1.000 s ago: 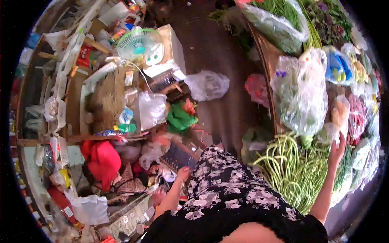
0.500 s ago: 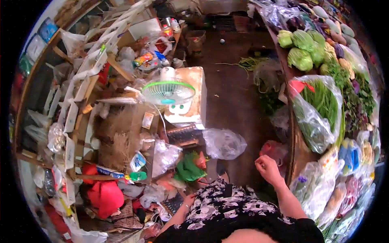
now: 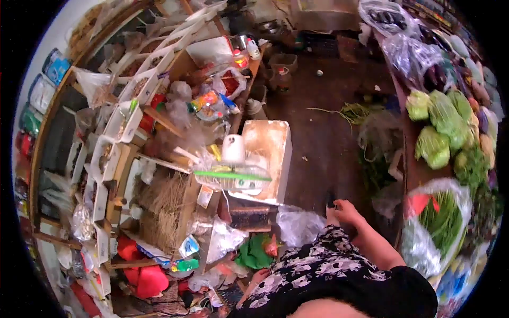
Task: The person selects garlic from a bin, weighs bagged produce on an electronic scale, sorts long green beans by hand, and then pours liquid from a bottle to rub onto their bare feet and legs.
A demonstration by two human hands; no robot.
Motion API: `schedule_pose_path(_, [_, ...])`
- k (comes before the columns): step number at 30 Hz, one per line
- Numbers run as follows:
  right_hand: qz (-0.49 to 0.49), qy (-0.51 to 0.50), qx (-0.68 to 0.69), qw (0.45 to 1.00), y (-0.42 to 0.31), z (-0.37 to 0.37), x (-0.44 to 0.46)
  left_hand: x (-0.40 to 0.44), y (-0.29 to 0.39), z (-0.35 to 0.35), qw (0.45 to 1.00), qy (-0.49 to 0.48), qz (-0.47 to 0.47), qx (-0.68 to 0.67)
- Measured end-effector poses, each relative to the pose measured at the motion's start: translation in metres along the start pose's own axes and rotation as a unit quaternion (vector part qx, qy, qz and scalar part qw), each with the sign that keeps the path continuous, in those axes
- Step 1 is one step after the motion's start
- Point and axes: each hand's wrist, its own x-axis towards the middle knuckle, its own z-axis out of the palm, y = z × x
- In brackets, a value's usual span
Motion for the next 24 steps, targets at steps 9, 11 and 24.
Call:
schedule_pose_path(9, [0.059,-0.166,0.123,0.977,0.099,-0.055,0.234,0.093,0.19,0.071,0.997,0.063,-0.024,-0.041])
schedule_pose_path(11, [0.128,-0.131,0.221,0.958,0.093,-0.085,0.258,0.109,0.227,0.077,0.994,0.071,-0.027,-0.073])
schedule_pose_path(24, [0.138,-0.171,0.287,0.932,0.128,-0.14,0.379,0.238,0.336,0.085,0.998,0.06,0.01,-0.03])
